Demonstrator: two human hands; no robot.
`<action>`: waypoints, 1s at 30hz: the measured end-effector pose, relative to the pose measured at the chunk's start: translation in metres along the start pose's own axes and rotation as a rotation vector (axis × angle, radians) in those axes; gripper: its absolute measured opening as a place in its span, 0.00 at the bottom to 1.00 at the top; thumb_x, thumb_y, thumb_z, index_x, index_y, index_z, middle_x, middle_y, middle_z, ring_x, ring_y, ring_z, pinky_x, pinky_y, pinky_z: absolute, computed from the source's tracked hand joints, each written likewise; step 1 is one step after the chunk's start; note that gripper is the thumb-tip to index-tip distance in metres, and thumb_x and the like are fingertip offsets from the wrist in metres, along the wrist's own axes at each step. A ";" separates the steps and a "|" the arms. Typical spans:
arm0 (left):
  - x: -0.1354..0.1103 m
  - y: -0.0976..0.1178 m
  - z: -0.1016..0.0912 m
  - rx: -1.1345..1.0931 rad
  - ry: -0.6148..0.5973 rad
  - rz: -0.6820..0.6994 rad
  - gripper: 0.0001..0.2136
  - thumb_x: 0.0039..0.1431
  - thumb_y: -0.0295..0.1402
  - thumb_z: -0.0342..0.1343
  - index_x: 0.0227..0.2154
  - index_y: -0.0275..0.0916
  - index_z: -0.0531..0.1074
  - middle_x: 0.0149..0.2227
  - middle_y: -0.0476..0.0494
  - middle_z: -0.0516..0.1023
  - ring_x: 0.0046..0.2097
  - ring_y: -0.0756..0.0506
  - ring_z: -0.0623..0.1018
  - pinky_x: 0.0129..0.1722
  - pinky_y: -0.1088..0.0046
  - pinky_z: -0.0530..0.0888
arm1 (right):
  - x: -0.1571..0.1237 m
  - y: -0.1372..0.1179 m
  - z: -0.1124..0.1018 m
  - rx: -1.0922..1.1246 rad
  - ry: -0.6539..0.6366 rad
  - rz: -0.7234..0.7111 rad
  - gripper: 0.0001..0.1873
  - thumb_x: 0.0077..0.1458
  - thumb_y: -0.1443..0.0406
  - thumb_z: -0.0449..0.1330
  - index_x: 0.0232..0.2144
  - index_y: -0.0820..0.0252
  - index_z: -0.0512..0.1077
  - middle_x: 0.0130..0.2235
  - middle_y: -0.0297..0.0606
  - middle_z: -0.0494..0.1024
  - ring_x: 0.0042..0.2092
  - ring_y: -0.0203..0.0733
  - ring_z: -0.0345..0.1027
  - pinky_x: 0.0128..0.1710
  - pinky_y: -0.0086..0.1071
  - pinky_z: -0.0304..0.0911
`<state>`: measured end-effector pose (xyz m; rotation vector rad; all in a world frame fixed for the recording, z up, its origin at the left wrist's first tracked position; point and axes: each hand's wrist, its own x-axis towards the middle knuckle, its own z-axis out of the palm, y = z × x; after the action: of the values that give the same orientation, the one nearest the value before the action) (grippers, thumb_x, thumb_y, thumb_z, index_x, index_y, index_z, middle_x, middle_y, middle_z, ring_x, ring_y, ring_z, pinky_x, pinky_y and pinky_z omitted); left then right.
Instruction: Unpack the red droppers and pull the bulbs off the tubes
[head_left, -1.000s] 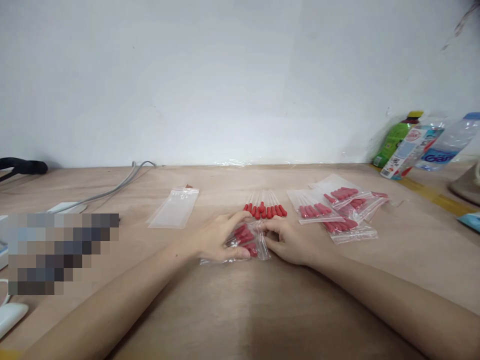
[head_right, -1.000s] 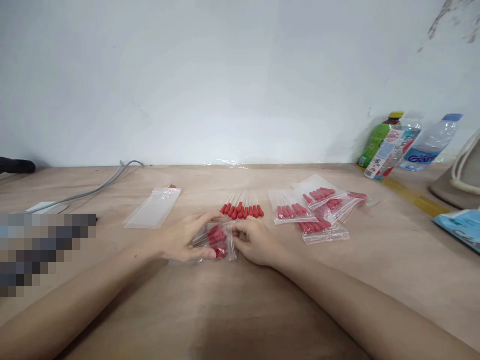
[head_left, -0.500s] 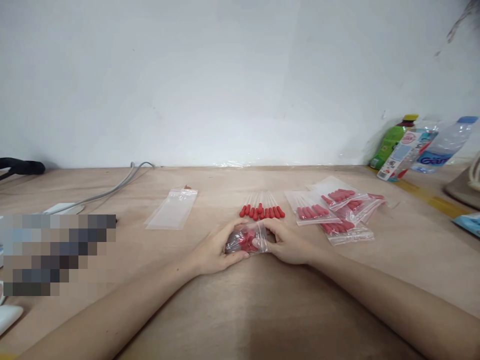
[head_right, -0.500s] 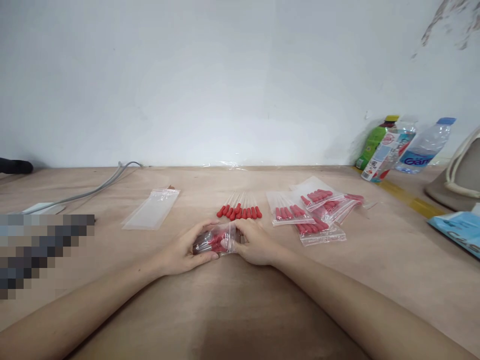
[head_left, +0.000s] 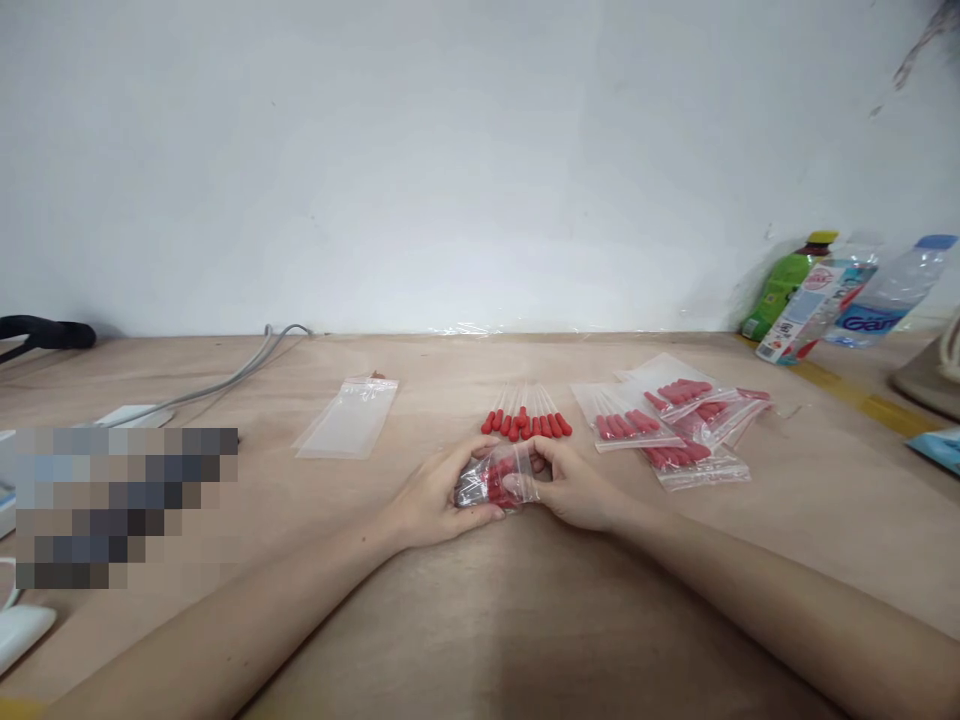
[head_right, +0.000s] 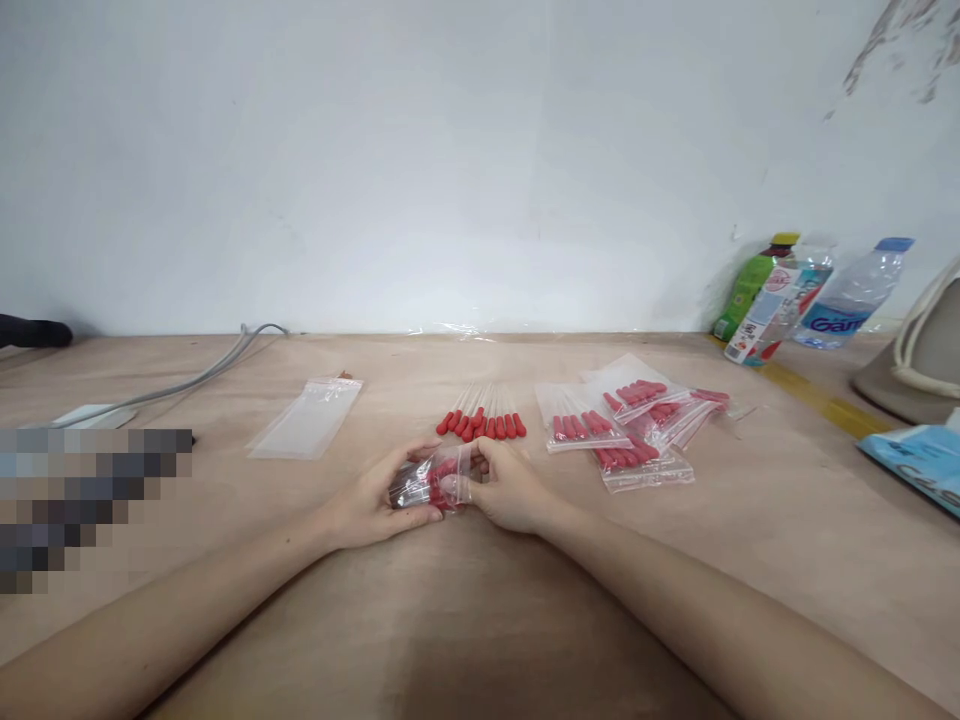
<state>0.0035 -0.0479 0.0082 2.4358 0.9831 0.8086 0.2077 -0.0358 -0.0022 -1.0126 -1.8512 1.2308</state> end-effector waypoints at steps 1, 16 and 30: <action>0.000 0.000 0.000 0.000 0.006 0.003 0.29 0.50 0.39 0.57 0.54 0.43 0.53 0.50 0.43 0.67 0.50 0.42 0.69 0.49 0.63 0.67 | 0.000 -0.001 0.000 0.033 0.005 -0.006 0.18 0.45 0.55 0.61 0.35 0.61 0.66 0.38 0.40 0.73 0.39 0.39 0.67 0.40 0.35 0.63; 0.004 0.002 -0.003 0.070 0.006 -0.137 0.16 0.43 0.42 0.60 0.29 0.38 0.61 0.29 0.52 0.65 0.30 0.50 0.66 0.29 0.75 0.64 | -0.004 -0.010 -0.001 0.059 -0.023 -0.052 0.20 0.42 0.57 0.64 0.35 0.62 0.67 0.36 0.37 0.73 0.37 0.37 0.66 0.39 0.33 0.62; 0.006 0.001 0.000 0.117 0.146 -0.006 0.26 0.38 0.40 0.65 0.42 0.40 0.65 0.42 0.45 0.69 0.45 0.44 0.70 0.45 0.67 0.68 | -0.009 -0.010 0.001 -0.088 0.007 -0.185 0.15 0.50 0.61 0.58 0.41 0.57 0.68 0.38 0.34 0.75 0.40 0.37 0.67 0.42 0.33 0.62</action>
<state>0.0072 -0.0442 0.0107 2.4991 1.1194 0.9640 0.2084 -0.0464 0.0058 -0.8689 -1.9604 1.0435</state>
